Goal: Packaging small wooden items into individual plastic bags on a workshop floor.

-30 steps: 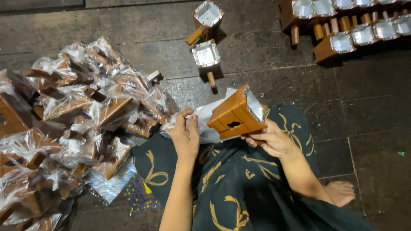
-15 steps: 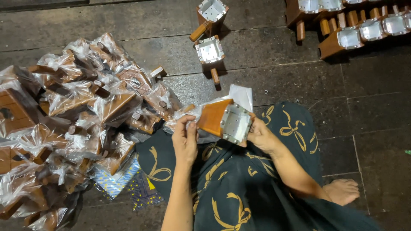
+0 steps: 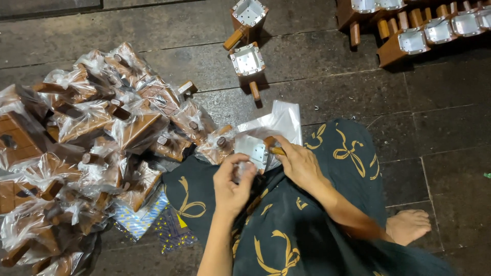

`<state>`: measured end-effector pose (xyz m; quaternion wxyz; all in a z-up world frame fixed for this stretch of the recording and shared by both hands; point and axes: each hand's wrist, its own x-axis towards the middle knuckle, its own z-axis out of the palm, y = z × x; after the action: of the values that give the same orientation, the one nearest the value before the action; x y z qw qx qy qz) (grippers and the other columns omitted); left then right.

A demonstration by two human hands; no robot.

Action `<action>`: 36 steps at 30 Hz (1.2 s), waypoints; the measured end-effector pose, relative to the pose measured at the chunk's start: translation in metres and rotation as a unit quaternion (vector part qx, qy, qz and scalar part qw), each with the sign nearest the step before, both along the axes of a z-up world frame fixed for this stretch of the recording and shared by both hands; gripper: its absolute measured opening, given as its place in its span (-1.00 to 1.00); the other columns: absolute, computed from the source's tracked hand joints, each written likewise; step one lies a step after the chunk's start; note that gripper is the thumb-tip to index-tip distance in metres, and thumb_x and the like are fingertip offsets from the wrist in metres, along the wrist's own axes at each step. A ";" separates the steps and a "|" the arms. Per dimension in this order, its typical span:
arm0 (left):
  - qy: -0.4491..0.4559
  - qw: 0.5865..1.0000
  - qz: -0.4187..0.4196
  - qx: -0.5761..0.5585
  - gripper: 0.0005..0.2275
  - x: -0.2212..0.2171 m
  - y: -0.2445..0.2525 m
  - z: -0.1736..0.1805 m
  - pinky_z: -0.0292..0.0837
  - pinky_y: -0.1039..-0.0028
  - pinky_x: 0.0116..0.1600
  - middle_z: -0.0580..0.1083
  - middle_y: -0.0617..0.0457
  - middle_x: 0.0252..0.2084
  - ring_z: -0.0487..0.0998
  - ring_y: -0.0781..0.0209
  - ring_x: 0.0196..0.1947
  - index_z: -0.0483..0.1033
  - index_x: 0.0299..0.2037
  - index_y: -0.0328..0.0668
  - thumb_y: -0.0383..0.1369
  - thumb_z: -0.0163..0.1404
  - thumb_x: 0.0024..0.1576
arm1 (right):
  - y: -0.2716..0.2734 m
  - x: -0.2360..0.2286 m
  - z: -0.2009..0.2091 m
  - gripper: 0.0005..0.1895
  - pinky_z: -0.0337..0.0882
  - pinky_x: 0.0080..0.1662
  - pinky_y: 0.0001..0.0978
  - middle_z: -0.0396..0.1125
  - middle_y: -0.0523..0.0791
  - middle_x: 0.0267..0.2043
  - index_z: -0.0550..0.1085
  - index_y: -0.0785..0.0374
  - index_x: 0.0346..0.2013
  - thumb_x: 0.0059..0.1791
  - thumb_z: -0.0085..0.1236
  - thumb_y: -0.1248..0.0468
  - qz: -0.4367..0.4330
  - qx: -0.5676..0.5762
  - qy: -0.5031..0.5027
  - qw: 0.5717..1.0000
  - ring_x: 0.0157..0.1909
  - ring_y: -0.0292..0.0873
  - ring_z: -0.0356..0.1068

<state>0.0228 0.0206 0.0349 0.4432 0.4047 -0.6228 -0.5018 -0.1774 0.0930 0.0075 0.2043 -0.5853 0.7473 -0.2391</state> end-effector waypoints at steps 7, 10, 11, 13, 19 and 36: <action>0.033 0.998 -0.035 -0.039 -0.82 -0.015 0.009 0.025 0.45 0.42 -0.25 0.59 0.00 -0.35 0.56 0.11 -0.40 0.62 -0.22 -0.15 -0.34 0.27 0.02 | 0.001 0.003 -0.051 -0.72 0.46 -0.21 -0.07 0.44 -0.08 -0.50 0.51 0.12 -0.12 -0.09 0.10 0.16 0.011 0.051 0.257 0.965 -0.36 0.08 0.52; 0.058 0.995 -0.067 -0.040 -0.80 -0.029 0.015 0.047 0.49 0.39 -0.23 0.60 -0.02 -0.30 0.59 0.07 -0.38 0.61 -0.20 -0.15 -0.37 0.28 0.01 | -0.005 0.002 -0.076 -0.84 0.41 -0.25 -0.13 0.40 -0.13 -0.63 0.55 0.07 -0.49 -0.18 0.09 0.10 0.009 0.091 0.272 0.958 -0.45 0.04 0.50; 0.058 0.993 -0.091 -0.042 -0.81 -0.034 0.018 0.054 0.53 0.39 -0.23 0.61 0.01 -0.28 0.63 0.05 -0.39 0.62 -0.21 -0.14 -0.39 0.28 0.00 | -0.007 0.002 -0.078 -0.79 0.40 -0.30 -0.17 0.38 -0.16 -0.71 0.55 0.02 -0.63 -0.23 0.08 0.03 0.005 0.123 0.248 0.961 -0.50 0.02 0.50; 0.059 0.994 -0.090 -0.027 -0.81 -0.034 0.016 0.040 0.53 0.36 -0.22 0.61 -0.04 -0.26 0.64 0.03 -0.35 0.61 -0.20 -0.18 -0.40 0.27 0.01 | -0.010 -0.005 -0.097 -0.79 0.40 -0.31 -0.16 0.41 -0.15 -0.67 0.56 0.03 -0.61 -0.23 0.09 0.04 0.007 0.127 0.251 0.960 -0.47 0.01 0.52; 0.043 0.996 -0.049 0.062 -0.79 -0.022 0.012 -0.011 0.54 0.34 -0.15 0.61 -0.12 -0.19 0.59 0.23 -0.26 0.55 -0.07 -0.27 -0.49 0.15 0.09 | -0.006 -0.016 -0.066 -0.67 0.37 -0.15 -0.01 0.42 -0.08 -0.35 0.56 0.04 -0.29 -0.17 0.27 -0.07 -0.004 0.101 0.272 0.957 -0.27 0.12 0.50; -0.307 0.947 -0.018 0.093 -0.88 0.007 -0.004 -0.024 0.55 0.06 -0.18 0.62 -0.02 -0.42 0.65 -0.22 -0.30 0.67 -0.29 0.14 -0.14 0.14 0.11 | 0.031 -0.056 0.027 -0.50 0.51 -0.13 0.08 0.44 0.02 -0.12 0.36 0.09 0.16 -0.07 0.20 0.17 -0.141 0.086 0.159 0.973 -0.17 0.22 0.53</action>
<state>0.0303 0.0166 0.0113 0.1821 0.5675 -0.6864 -0.4167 -0.2339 0.1237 0.0343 0.0968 -0.4844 0.8632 -0.1040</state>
